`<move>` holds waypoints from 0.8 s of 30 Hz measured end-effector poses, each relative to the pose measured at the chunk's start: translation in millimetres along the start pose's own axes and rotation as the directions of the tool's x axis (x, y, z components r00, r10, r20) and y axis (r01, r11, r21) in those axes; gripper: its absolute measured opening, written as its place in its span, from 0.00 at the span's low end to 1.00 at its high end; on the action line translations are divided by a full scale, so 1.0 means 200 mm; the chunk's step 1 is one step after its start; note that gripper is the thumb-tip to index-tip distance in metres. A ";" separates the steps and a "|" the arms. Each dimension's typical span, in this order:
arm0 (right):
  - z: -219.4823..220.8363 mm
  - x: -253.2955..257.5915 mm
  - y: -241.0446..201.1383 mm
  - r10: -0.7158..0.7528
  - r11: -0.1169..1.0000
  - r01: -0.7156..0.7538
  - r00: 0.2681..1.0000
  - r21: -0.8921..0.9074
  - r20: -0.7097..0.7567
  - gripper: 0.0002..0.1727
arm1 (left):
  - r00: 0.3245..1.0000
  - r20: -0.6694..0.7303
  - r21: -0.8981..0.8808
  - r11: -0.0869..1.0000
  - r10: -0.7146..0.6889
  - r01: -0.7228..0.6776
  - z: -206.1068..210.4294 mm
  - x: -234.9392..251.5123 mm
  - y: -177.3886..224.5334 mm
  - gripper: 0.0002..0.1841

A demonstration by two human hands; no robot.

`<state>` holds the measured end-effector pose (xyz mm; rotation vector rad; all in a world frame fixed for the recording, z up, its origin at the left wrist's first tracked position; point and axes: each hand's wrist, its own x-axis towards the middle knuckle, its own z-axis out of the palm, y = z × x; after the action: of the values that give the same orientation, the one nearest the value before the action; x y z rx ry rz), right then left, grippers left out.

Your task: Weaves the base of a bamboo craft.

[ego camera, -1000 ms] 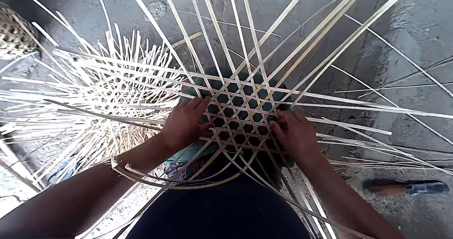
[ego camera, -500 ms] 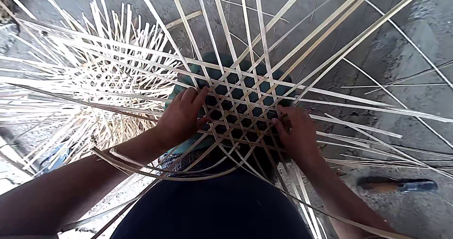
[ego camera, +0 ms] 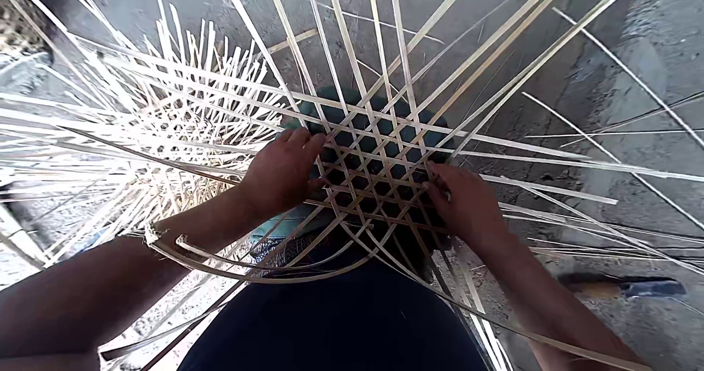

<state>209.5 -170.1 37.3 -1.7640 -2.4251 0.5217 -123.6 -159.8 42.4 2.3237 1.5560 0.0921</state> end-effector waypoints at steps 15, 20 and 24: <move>0.04 -0.10 -0.13 0.126 0.988 -0.141 0.975 0.068 0.183 0.24 | 0.998 0.062 -0.201 0.980 0.027 -0.014 0.14 -0.10 0.09 0.36; 0.12 -0.13 -0.12 0.128 0.974 -0.143 0.988 0.174 0.091 0.22 | 1.000 -0.004 -0.337 0.941 0.011 -0.011 0.20 -0.10 0.06 0.33; 0.15 -0.14 -0.12 0.125 0.971 -0.135 0.990 0.199 0.062 0.21 | 0.996 -0.085 -0.374 0.926 0.013 -0.044 0.25 -0.11 0.05 0.33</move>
<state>188.7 -208.3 21.2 -1.8499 -2.2050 0.8044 -111.4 -196.0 0.9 2.0592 1.3953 0.4566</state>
